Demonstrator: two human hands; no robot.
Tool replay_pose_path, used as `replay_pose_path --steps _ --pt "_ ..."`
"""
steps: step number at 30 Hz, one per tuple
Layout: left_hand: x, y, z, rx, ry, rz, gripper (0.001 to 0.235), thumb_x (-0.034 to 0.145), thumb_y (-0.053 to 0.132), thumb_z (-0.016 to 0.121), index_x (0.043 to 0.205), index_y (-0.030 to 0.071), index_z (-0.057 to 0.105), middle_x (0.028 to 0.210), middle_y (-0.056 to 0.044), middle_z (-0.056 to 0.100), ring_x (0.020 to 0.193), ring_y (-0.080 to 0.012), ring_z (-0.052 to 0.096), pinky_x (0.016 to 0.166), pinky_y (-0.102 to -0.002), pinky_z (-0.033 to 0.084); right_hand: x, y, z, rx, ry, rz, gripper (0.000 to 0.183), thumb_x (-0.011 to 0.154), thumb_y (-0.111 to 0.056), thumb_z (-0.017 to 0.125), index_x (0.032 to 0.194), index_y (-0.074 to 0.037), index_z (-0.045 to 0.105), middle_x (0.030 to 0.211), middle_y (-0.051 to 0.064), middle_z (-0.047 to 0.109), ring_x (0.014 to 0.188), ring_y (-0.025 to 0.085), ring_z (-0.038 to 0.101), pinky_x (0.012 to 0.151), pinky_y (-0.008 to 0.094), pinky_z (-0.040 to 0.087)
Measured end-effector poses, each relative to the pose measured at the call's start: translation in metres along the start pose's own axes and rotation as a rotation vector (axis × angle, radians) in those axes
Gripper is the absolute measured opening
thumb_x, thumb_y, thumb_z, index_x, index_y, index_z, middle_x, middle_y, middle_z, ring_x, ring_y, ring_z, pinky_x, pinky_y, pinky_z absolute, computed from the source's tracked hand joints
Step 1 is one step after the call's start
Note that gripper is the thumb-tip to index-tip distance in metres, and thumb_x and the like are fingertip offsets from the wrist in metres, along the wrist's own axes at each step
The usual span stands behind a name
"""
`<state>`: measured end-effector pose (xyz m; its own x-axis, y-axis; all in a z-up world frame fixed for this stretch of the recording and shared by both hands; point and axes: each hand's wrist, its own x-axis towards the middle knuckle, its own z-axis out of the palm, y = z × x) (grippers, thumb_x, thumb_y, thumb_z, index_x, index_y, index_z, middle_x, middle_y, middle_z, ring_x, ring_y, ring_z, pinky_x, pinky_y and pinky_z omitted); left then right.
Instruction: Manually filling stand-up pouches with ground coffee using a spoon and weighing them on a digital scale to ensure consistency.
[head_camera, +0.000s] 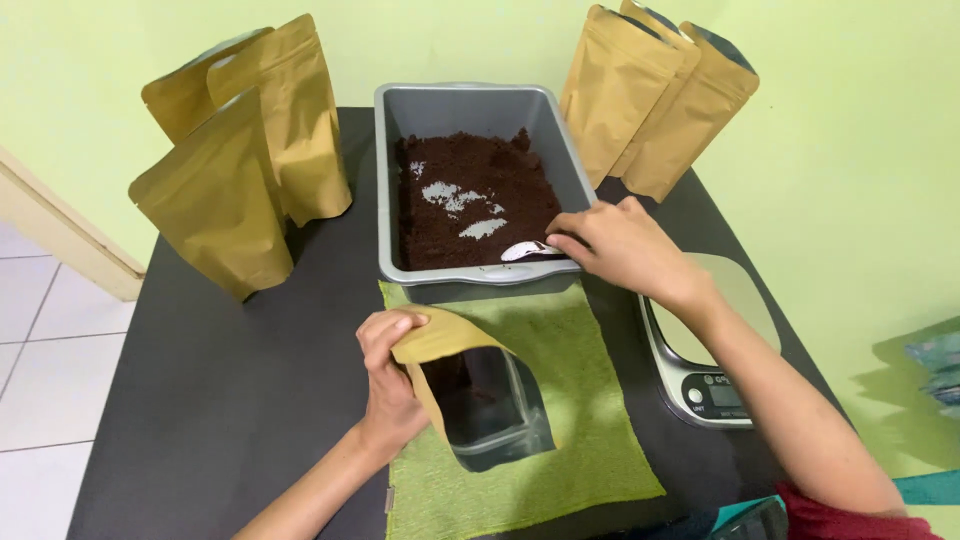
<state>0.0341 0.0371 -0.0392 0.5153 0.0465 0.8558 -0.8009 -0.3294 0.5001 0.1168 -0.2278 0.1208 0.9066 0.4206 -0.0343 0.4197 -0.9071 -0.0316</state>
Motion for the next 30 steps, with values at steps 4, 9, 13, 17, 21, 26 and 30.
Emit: replay_pose_path --steps 4,9,13,17,21,26,30 --pt "-0.005 -0.019 0.003 0.064 -0.024 0.13 0.079 0.077 0.025 0.089 0.132 0.003 0.037 0.116 -0.014 0.053 0.107 -0.0347 0.052 0.104 -0.056 0.037 -0.001 -0.005 0.0 -0.095 0.031 0.019 0.027 0.105 -0.025 0.055 0.113 -0.012 0.076 0.094 0.011 0.079 0.094 0.031 0.075 0.084 0.046 0.053" --pt "-0.011 -0.024 0.003 0.081 -0.025 0.138 0.079 0.077 0.029 0.089 0.13 0.003 0.038 0.115 -0.013 0.054 0.105 -0.0343 0.053 0.103 -0.056 0.038 -0.026 -0.002 0.005 -0.357 0.346 -0.03 0.018 0.105 -0.023 0.059 0.102 -0.014 0.073 0.084 0.001 0.068 0.08 0.02 0.069 0.066 0.03 0.057" --pt "-0.007 -0.024 0.001 0.069 -0.019 0.182 0.074 0.082 0.033 0.084 0.13 0.003 0.037 0.114 -0.014 0.055 0.105 -0.0343 0.054 0.101 -0.056 0.04 -0.059 -0.009 -0.001 -0.391 0.484 0.011 0.013 0.109 -0.026 0.054 0.11 -0.022 0.066 0.083 -0.006 0.06 0.063 0.012 0.065 0.056 0.027 0.055" --pt "-0.004 -0.002 0.0 0.014 -0.018 0.064 0.079 0.087 0.037 0.081 0.144 0.018 0.03 0.126 -0.009 0.048 0.114 -0.0235 0.05 0.106 -0.043 0.042 -0.108 -0.013 -0.032 0.325 0.298 0.015 0.021 0.102 -0.024 0.057 0.119 -0.012 0.058 0.061 0.001 0.051 0.051 0.019 0.046 0.054 0.035 0.038" --pt "-0.005 -0.002 0.002 0.052 -0.004 0.092 0.068 0.091 0.036 0.078 0.14 0.016 0.034 0.122 -0.009 0.053 0.112 -0.0229 0.052 0.103 -0.041 0.04 -0.17 -0.049 -0.064 0.295 0.254 0.088 0.034 0.1 -0.027 0.05 0.13 -0.021 0.067 0.067 0.0 0.062 0.052 0.017 0.056 0.052 0.032 0.045" --pt "-0.004 0.004 0.002 0.051 -0.021 0.078 0.077 0.09 0.041 0.078 0.144 0.018 0.029 0.126 -0.008 0.046 0.115 -0.0225 0.049 0.105 -0.043 0.042 -0.217 -0.057 -0.042 -0.135 0.052 -0.116 0.068 0.094 -0.031 0.049 0.16 -0.027 0.036 0.08 -0.019 0.064 0.051 0.003 0.058 0.019 0.026 0.05" --pt "-0.002 0.007 0.002 0.089 -0.028 0.07 0.065 0.094 0.028 0.074 0.14 0.018 0.029 0.127 -0.01 0.048 0.114 -0.0259 0.05 0.103 -0.045 0.039 -0.21 -0.101 -0.061 -0.22 0.488 -0.012 0.015 0.096 -0.008 0.058 0.105 -0.015 0.068 0.053 -0.008 0.05 0.035 0.003 0.05 0.031 0.03 0.035"
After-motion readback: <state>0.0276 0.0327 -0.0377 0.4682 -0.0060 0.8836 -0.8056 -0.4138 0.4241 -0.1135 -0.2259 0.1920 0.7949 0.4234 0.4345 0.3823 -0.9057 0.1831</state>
